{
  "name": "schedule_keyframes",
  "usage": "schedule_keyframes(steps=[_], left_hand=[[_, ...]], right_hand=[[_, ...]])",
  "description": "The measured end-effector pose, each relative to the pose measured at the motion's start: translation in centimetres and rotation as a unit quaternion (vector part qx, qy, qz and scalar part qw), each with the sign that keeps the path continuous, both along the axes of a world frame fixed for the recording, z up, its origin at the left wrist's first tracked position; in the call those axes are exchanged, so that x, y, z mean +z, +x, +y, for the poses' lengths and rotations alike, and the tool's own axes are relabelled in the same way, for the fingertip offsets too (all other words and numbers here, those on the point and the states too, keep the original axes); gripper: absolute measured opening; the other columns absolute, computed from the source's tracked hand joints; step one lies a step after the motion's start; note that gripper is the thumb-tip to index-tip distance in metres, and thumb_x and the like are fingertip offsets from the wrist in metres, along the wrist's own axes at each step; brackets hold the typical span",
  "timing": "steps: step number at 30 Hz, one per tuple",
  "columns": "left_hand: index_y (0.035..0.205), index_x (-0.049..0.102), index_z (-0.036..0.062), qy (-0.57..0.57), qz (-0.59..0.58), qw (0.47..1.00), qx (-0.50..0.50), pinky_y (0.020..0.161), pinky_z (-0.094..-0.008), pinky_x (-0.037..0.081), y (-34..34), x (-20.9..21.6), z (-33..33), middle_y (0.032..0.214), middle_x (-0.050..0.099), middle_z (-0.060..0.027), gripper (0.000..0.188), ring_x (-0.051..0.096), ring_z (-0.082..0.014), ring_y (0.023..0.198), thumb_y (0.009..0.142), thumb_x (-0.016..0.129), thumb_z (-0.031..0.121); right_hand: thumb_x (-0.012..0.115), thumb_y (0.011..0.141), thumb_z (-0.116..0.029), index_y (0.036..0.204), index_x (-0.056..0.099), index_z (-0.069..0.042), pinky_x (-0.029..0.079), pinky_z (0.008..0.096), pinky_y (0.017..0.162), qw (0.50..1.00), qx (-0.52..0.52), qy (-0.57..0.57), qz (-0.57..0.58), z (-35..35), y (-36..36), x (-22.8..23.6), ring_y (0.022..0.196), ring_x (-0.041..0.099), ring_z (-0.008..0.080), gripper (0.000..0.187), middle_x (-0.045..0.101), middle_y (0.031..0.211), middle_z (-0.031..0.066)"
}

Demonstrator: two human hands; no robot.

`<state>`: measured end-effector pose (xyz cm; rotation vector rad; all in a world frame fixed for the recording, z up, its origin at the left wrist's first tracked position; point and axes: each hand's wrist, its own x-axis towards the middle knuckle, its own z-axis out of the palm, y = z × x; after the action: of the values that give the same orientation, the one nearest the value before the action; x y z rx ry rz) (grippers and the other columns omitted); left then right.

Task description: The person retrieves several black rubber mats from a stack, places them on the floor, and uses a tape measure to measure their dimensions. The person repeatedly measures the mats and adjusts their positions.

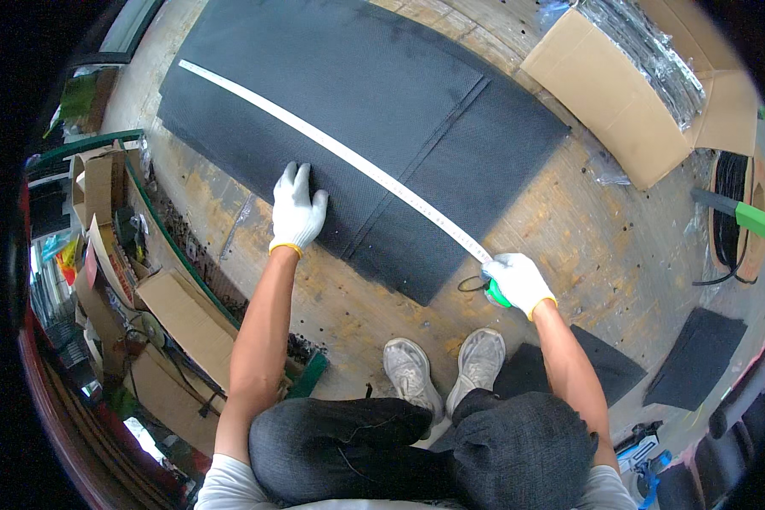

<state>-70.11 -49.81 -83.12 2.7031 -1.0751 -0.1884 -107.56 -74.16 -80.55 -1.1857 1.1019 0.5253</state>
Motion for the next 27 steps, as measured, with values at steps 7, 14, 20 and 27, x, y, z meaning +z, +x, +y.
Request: schedule_keyframes(steps=[7,14,20,27], left_hand=[[0.147,0.055,0.0000,0.027,0.012,0.998,-0.055,0.116,-0.0575,0.047,-2.8,3.3,-1.9,0.156,0.050,-0.0301,0.083,0.048,-0.0511,0.143,0.080,0.086,0.038],[0.156,0.050,0.0027,0.098,0.023,0.992,-0.077,0.114,-0.0604,0.047,-6.1,3.7,-2.8,0.161,0.045,-0.0305,0.106,0.043,-0.0544,0.147,0.072,0.094,0.048],[0.154,0.051,0.0057,0.083,0.034,0.991,-0.097,0.113,-0.0603,0.047,-5.3,3.7,-2.2,0.160,0.047,-0.0277,0.100,0.045,-0.0507,0.146,0.074,0.094,0.048],[0.151,0.054,0.0075,0.100,0.037,0.990,-0.092,0.109,-0.0606,0.047,-5.4,5.0,-2.5,0.156,0.048,-0.0264,0.089,0.047,-0.0498,0.142,0.078,0.090,0.045]], right_hand=[[0.067,0.106,-0.025,0.095,0.075,0.002,0.048,0.0347,0.053,0.999,-0.028,0.029,0.008,0.1,-0.2,-0.4,0.053,0.062,0.0171,0.031,0.064,0.064,0.0081],[0.066,0.106,-0.026,0.096,0.074,0.001,0.047,0.0338,0.052,1.000,-0.004,0.003,-0.002,0.2,-0.4,-0.8,0.053,0.061,0.0156,0.030,0.066,0.066,0.0070],[0.069,0.103,-0.024,0.098,0.077,0.000,0.046,0.0301,0.052,0.998,-0.004,0.048,-0.028,-0.2,-0.4,0.0,0.054,0.060,0.0118,0.026,0.064,0.067,0.0033],[0.071,0.098,-0.019,0.101,0.080,0.004,0.047,0.0298,0.053,0.988,-0.008,0.033,-0.149,0.0,0.3,1.4,0.058,0.063,0.0137,0.024,0.069,0.072,0.0070]])
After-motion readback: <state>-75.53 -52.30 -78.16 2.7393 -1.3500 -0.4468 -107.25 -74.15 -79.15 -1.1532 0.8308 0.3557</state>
